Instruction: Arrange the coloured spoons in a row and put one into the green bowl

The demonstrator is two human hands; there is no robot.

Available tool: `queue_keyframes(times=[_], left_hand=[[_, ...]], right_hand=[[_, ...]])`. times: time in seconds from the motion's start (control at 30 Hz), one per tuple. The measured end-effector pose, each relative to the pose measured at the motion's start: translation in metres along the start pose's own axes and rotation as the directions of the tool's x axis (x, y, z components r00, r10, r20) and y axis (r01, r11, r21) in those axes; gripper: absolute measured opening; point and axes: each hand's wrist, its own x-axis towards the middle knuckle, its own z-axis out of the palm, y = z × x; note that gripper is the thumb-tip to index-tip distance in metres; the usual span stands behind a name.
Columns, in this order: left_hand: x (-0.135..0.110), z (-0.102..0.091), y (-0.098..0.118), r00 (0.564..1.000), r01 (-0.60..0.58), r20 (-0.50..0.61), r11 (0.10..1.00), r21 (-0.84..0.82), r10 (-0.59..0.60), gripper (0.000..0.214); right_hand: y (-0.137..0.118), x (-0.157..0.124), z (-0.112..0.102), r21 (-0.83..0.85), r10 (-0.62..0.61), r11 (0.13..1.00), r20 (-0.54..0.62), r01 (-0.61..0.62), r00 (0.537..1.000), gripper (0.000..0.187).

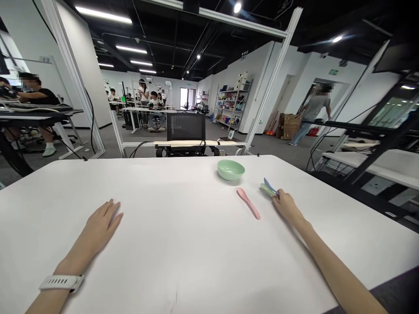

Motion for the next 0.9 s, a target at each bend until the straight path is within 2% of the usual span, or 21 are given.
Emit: queue_keyframes(times=[0.27, 0.43, 0.67, 0.8, 0.9], left_hand=[[-0.001, 0.004, -0.003, 0.997, 0.045, 0.055, 0.999, 0.008, -0.045, 0.074], [0.002, 0.008, -0.005, 0.996, 0.056, 0.063, 0.998, 0.017, -0.057, 0.077], [0.002, 0.004, 0.001, 0.997, 0.073, 0.031, 0.997, -0.011, -0.073, 0.067], [0.001, 0.005, 0.0, 0.998, 0.069, 0.014, 0.998, -0.004, -0.069, 0.063], [0.001, 0.008, -0.003, 0.998, 0.055, 0.032, 0.998, 0.017, -0.056, 0.068]], right_hand=[[0.014, -0.005, 0.007, 0.124, 0.055, 0.991, -0.124, -0.04, 0.991, 0.028], [0.011, -0.005, 0.007, 0.174, 0.139, 0.977, -0.093, -0.121, 0.986, 0.03], [0.006, -0.005, 0.007, 0.204, 0.154, 0.97, -0.106, -0.13, 0.982, 0.033], [0.004, -0.006, 0.006, 0.202, 0.165, 0.969, -0.109, -0.141, 0.98, 0.029], [0.003, -0.007, 0.005, 0.188, 0.185, 0.969, -0.107, -0.163, 0.977, 0.024]])
